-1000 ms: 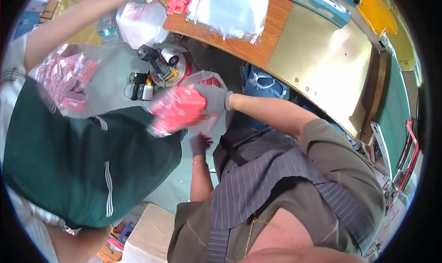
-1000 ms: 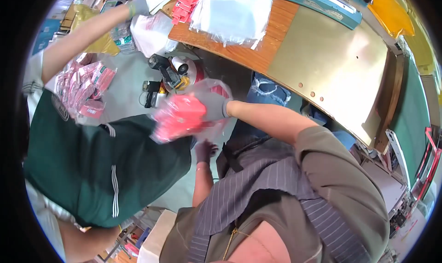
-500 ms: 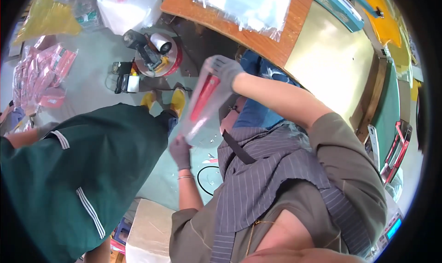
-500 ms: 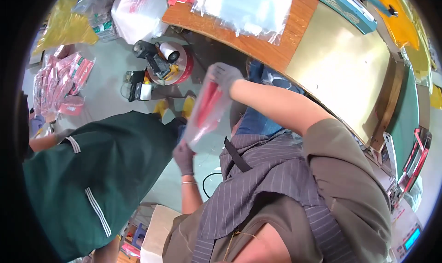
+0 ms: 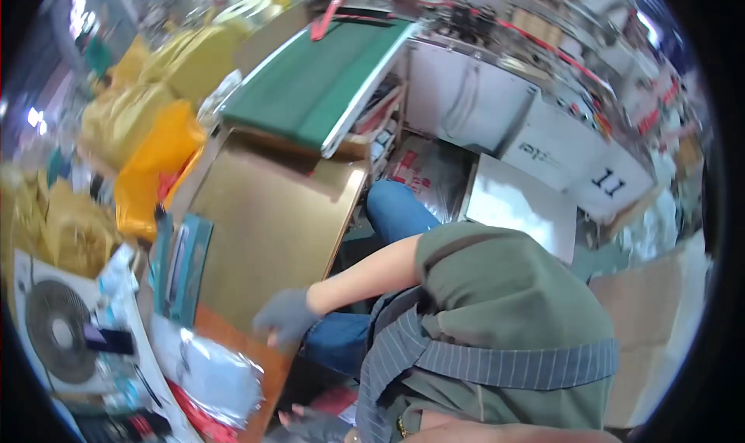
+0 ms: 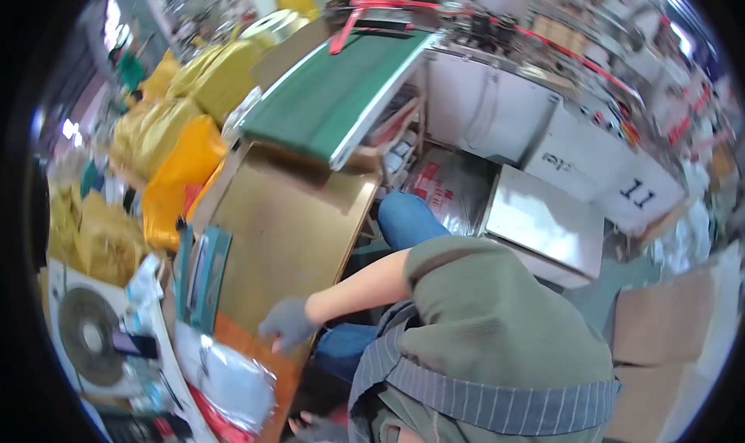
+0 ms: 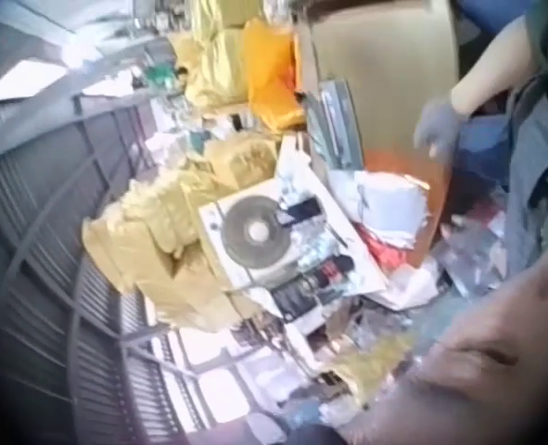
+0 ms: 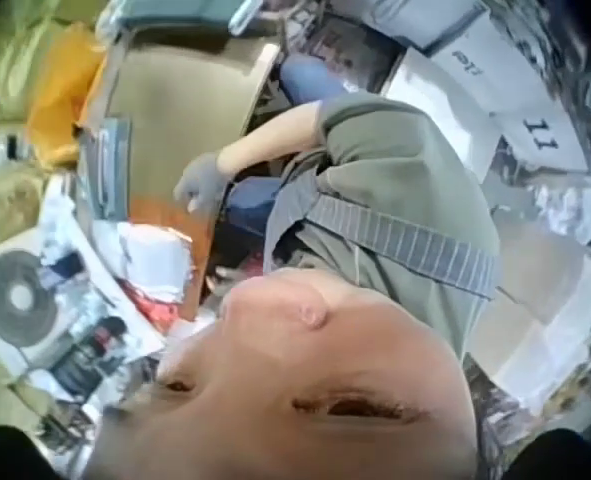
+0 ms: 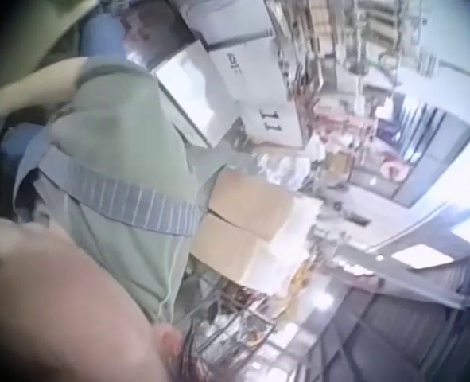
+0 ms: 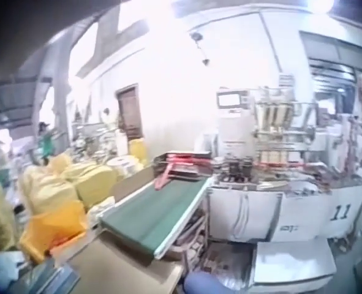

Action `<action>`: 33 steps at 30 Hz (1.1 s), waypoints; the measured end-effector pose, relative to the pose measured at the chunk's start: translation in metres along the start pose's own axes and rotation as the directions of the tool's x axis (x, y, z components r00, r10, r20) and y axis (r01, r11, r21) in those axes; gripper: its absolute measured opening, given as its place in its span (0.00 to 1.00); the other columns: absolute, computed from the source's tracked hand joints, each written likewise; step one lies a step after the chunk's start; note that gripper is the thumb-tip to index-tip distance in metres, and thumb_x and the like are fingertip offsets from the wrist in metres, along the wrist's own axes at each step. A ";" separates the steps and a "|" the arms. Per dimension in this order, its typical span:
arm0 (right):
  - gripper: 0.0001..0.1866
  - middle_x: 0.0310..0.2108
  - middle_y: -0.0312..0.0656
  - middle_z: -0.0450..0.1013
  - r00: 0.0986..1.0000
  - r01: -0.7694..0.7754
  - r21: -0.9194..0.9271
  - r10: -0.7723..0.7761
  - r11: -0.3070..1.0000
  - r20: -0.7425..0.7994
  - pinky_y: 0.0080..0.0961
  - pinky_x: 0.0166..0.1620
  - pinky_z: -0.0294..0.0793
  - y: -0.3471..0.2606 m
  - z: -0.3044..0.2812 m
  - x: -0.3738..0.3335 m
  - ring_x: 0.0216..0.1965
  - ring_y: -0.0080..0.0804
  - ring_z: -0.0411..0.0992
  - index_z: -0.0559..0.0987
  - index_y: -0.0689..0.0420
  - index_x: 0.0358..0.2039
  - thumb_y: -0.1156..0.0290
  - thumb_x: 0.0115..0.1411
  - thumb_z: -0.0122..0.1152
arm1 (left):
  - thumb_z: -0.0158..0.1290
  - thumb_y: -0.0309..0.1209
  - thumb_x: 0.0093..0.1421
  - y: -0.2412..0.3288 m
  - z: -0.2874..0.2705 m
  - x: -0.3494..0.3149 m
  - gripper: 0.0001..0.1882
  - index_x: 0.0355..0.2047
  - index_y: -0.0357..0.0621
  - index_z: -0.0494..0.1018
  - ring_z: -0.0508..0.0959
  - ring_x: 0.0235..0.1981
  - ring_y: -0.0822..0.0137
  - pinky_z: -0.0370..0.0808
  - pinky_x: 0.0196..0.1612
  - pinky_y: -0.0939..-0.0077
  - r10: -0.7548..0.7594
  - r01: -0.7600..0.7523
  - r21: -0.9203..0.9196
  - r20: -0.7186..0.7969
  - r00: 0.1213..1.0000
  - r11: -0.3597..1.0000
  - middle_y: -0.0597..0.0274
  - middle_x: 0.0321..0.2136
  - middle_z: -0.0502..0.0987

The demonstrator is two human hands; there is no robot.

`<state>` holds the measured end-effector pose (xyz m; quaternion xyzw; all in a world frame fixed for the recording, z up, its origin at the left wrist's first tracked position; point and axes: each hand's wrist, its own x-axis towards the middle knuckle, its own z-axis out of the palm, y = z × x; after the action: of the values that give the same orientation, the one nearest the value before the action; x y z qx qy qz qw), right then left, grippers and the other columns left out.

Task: Assembling red plastic ribbons into decorative bows and packaging them into plastic bags.

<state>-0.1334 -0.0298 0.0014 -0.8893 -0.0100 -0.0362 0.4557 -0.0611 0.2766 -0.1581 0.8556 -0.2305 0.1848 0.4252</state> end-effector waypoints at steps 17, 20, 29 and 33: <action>0.18 0.35 0.47 0.75 0.300 -0.331 0.447 0.542 0.831 -0.785 0.30 0.45 0.70 0.144 -0.228 -0.296 0.40 0.39 0.74 0.76 0.57 0.41 0.57 0.57 0.54 | 0.51 0.26 0.58 0.449 0.274 0.136 0.13 0.42 0.33 0.70 0.72 0.45 0.53 0.68 0.50 0.67 0.815 -0.575 -0.578 0.414 0.405 0.579 0.48 0.43 0.73; 0.16 0.33 0.47 0.75 0.174 -0.423 0.428 0.535 0.798 -0.826 0.31 0.42 0.71 0.140 -0.260 -0.346 0.37 0.41 0.75 0.76 0.55 0.40 0.58 0.57 0.55 | 0.49 0.33 0.60 0.526 0.346 0.131 0.18 0.47 0.33 0.67 0.69 0.50 0.50 0.65 0.53 0.63 0.797 -0.598 -0.554 0.540 0.272 0.580 0.46 0.48 0.69; 0.12 0.28 0.44 0.76 -0.779 -0.592 0.791 0.139 0.155 -0.611 0.29 0.37 0.72 0.107 -0.275 -0.712 0.30 0.34 0.73 0.78 0.57 0.35 0.65 0.52 0.59 | 0.34 0.62 0.60 0.633 0.505 0.063 0.42 0.58 0.36 0.59 0.61 0.57 0.43 0.56 0.60 0.55 0.492 -0.765 0.097 0.713 0.500 0.636 0.35 0.56 0.59; 0.13 0.28 0.51 0.75 -0.881 -0.420 0.727 0.051 -0.543 -0.470 0.41 0.34 0.71 0.069 -0.234 -0.927 0.30 0.48 0.74 0.79 0.56 0.31 0.61 0.49 0.61 | 0.35 0.63 0.60 0.633 0.512 0.070 0.42 0.58 0.36 0.60 0.60 0.58 0.43 0.57 0.59 0.55 0.528 -0.778 0.158 0.652 0.545 0.608 0.34 0.56 0.60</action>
<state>-1.0668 -0.2454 0.0137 -0.2062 0.9749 -0.0243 -0.0808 -0.2911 -0.4930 -0.0074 0.7855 -0.6042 0.1287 0.0363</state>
